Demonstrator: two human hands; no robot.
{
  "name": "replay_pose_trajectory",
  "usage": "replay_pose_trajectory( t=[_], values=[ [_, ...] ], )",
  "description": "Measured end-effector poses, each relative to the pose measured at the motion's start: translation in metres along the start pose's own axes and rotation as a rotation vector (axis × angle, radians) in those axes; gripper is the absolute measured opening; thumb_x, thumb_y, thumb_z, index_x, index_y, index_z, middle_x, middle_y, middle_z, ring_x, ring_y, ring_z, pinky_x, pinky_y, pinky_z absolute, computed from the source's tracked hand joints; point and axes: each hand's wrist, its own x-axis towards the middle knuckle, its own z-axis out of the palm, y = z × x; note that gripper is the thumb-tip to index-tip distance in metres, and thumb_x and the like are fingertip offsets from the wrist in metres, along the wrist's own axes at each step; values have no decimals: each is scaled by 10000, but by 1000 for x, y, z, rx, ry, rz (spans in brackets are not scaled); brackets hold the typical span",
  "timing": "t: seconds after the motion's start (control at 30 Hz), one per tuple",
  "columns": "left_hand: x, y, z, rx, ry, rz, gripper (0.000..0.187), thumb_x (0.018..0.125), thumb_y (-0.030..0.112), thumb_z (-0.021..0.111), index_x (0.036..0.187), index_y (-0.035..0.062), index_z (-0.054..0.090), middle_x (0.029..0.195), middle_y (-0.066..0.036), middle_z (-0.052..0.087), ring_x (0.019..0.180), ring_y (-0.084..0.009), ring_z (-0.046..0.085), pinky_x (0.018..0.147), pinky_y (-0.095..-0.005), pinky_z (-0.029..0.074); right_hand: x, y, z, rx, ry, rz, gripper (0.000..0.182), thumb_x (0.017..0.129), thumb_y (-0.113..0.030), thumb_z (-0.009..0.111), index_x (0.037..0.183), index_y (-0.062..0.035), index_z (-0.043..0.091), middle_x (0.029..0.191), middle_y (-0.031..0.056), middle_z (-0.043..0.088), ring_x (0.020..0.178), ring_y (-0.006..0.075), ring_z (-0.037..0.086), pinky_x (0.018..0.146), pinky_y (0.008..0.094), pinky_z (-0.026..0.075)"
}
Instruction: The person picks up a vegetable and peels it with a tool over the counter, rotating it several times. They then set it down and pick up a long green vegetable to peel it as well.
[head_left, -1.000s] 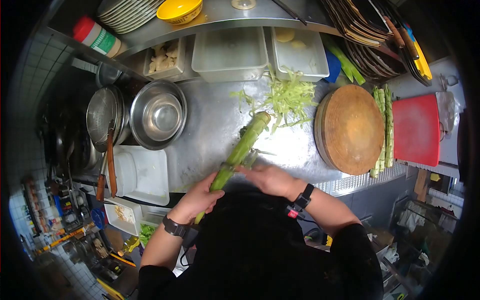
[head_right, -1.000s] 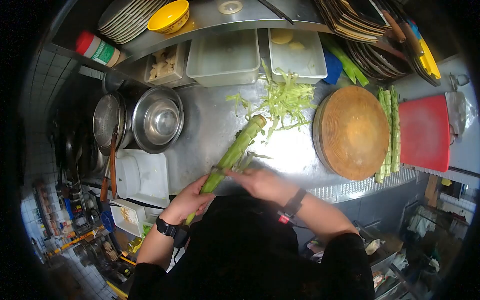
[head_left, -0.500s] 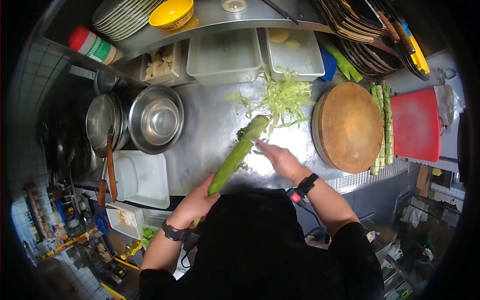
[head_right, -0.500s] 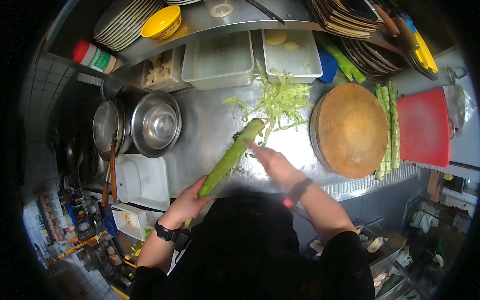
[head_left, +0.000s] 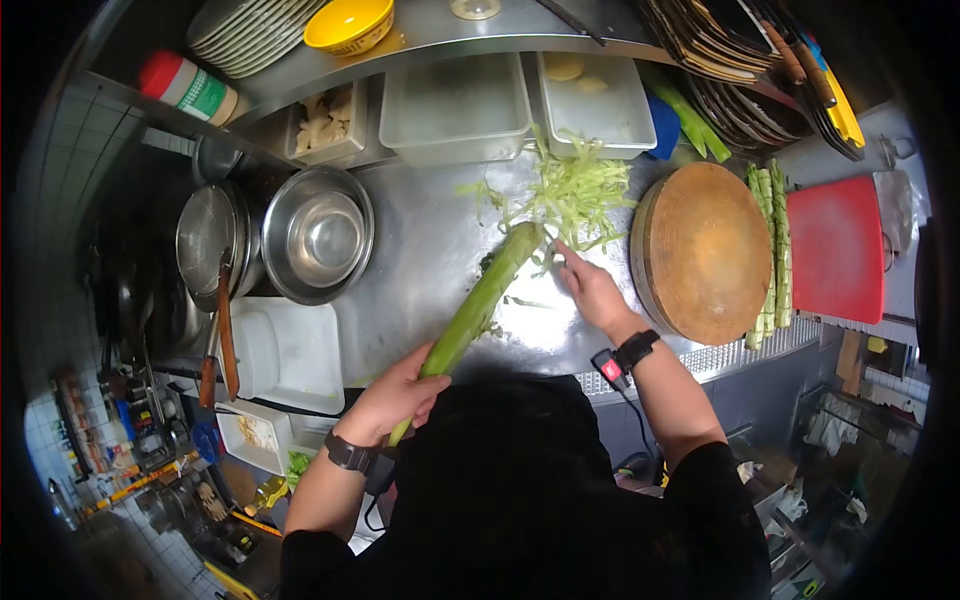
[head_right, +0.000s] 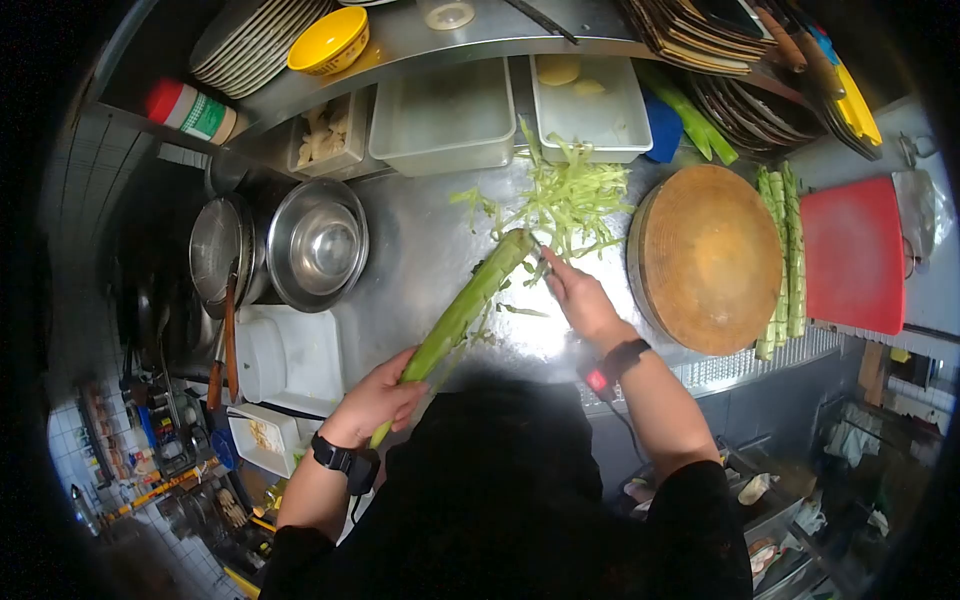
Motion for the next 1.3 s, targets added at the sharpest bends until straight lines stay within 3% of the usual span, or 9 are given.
replay_pose_trajectory(
  t=[0.6,0.67,0.7,0.83,0.9,1.03,1.1,1.23,1.3],
  values=[
    [-1,-3,2,-632,-221,62,964,811,-172,553,1661,176,260,943,-63,532,551,-113,476,426,-241,354,-33,-79,28,-156,-378,-669,504,1046,-118,549,1549,-152,537,1032,152,718,931,349,715,874,456,578],
    [4,-9,0,-640,-148,7,963,788,-164,532,1656,163,275,938,-67,537,539,-121,482,420,-248,363,5,-44,11,469,-324,301,517,1073,-104,529,1587,-139,481,1244,213,708,1084,390,690,995,448,549],
    [3,-9,0,-636,-150,10,963,788,-164,532,1656,163,275,938,-67,537,539,-121,482,420,-248,363,22,-24,1,-38,-225,106,537,1065,-103,552,1594,-120,461,1240,234,708,1073,407,694,975,446,565],
    [-1,-4,0,-557,-164,42,946,788,-151,532,1651,147,286,945,-72,548,528,-122,493,416,-257,370,-9,-64,27,176,-49,-546,524,1026,-72,613,1541,-126,536,1121,226,733,931,396,726,800,456,586],
    [-1,0,0,-553,-161,49,944,787,-150,529,1651,143,287,947,-72,552,525,-123,495,416,-259,370,-33,-122,5,-86,-574,-363,548,990,-32,634,1525,-116,550,1203,226,728,1052,391,724,906,442,592],
    [-6,3,2,-465,-111,7,965,767,-150,519,1658,131,282,947,-72,547,514,-125,490,419,-259,367,-17,-51,39,99,-233,-477,564,991,-50,650,1540,-121,541,1127,212,734,977,378,726,881,431,594],
    [-6,9,6,-418,-85,6,971,761,-150,515,1661,130,281,945,-75,544,512,-125,488,421,-259,365,18,-31,-2,17,-292,128,556,1011,-62,627,1554,-69,504,1255,225,714,1116,355,716,947,400,600],
    [-8,10,6,-427,-80,11,953,772,-127,534,1658,129,295,939,-62,543,529,-113,493,440,-257,385,-11,-43,31,106,11,-543,531,1023,-67,615,1546,-117,534,1065,197,737,887,383,725,807,456,595],
    [-6,11,5,-428,-98,28,940,788,-111,558,1658,132,301,936,-42,550,543,-104,497,456,-258,405,-35,-105,11,-6,-419,-400,524,1000,-89,649,1517,-91,563,1097,184,743,942,378,730,852,441,601]
  ],
)
